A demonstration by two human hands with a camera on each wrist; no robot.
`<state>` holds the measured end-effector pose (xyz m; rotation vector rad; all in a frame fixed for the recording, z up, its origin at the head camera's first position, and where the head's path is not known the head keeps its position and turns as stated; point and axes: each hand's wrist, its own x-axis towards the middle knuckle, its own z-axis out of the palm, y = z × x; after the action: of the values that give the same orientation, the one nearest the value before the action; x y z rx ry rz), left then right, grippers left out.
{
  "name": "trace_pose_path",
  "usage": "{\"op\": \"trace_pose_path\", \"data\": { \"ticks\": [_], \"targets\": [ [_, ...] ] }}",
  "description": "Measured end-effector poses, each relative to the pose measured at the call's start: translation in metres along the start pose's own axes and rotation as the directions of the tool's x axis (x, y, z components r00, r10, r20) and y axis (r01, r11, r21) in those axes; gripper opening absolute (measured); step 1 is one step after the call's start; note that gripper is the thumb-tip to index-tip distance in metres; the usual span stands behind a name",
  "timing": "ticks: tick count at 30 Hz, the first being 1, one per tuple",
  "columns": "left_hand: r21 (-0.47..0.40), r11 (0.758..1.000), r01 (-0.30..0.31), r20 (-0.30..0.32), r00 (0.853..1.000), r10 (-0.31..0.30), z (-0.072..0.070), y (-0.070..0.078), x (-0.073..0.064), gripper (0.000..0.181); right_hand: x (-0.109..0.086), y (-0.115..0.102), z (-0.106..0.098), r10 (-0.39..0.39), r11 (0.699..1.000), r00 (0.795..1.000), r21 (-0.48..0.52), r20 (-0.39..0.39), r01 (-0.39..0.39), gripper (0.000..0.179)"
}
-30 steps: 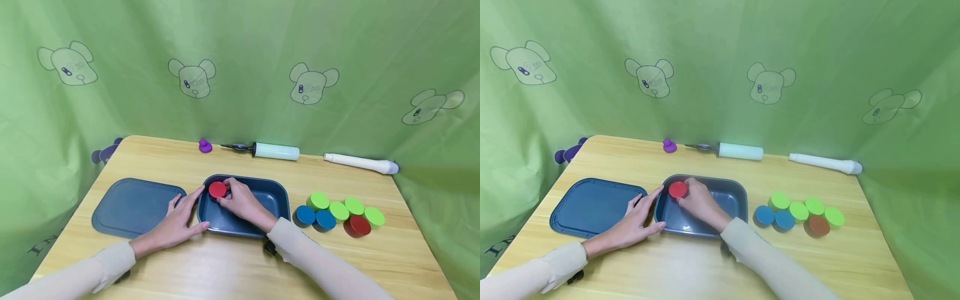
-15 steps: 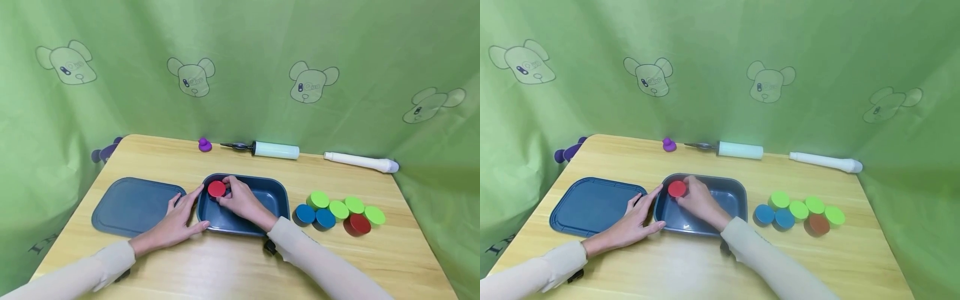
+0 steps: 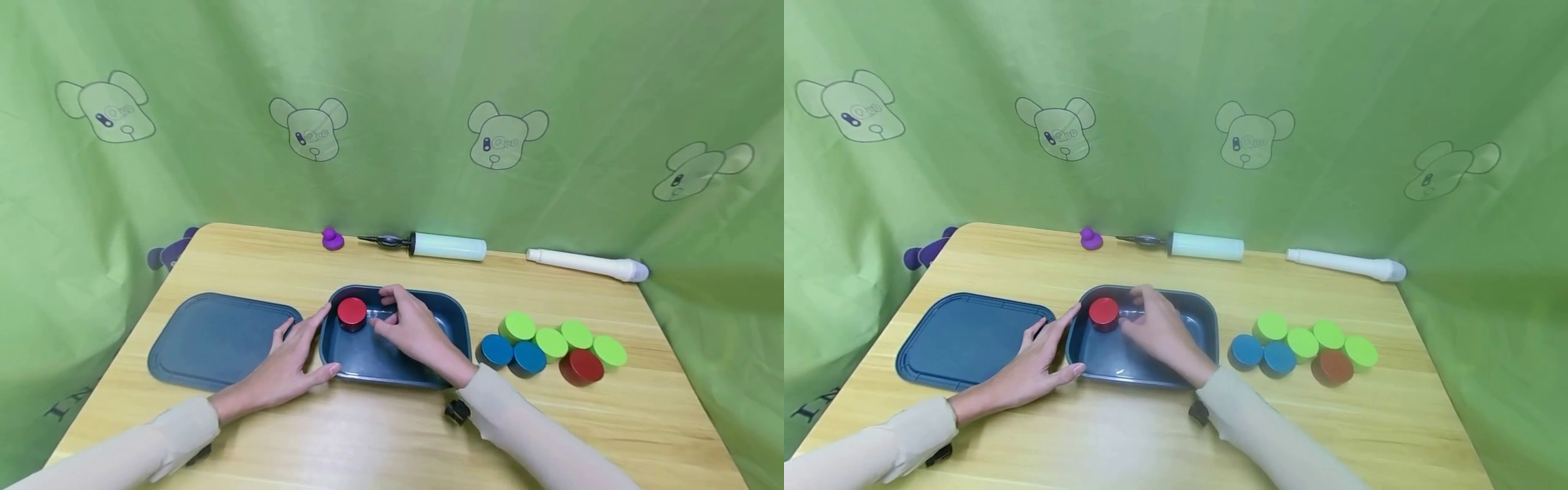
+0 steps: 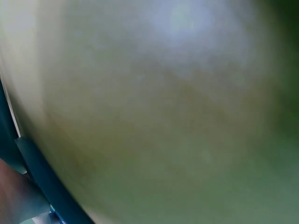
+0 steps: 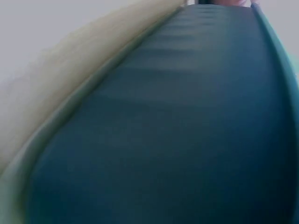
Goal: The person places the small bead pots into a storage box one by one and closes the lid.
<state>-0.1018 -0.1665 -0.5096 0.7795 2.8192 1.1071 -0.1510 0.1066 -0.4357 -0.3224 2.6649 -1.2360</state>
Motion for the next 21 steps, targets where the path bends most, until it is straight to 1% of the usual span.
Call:
{"op": "trace_pose_path", "data": {
  "ticks": [6,12,17,21],
  "targets": [
    [0.008,1.000,-0.006,-0.004,1.000,0.006,-0.001,0.001,0.000,0.101,-0.012,0.002,-0.016,0.002,1.000,0.999,0.011,-0.039,-0.002,0.055],
    [0.017,1.000,-0.016,-0.009,1.000,0.016,-0.001,0.002,0.000,0.102,-0.026,0.009,-0.032,-0.017,1.000,0.998,0.019,-0.067,0.018,0.053],
    [0.015,1.000,-0.018,-0.007,1.000,0.018,-0.001,0.001,0.001,0.102,-0.041,0.013,-0.050,-0.045,0.999,0.995,0.018,-0.092,0.047,0.052],
    [0.015,1.000,-0.017,-0.008,1.000,0.017,-0.001,0.002,0.000,0.102,-0.053,0.016,-0.067,-0.053,0.998,0.989,0.020,-0.138,0.056,0.049]
  ]
}}
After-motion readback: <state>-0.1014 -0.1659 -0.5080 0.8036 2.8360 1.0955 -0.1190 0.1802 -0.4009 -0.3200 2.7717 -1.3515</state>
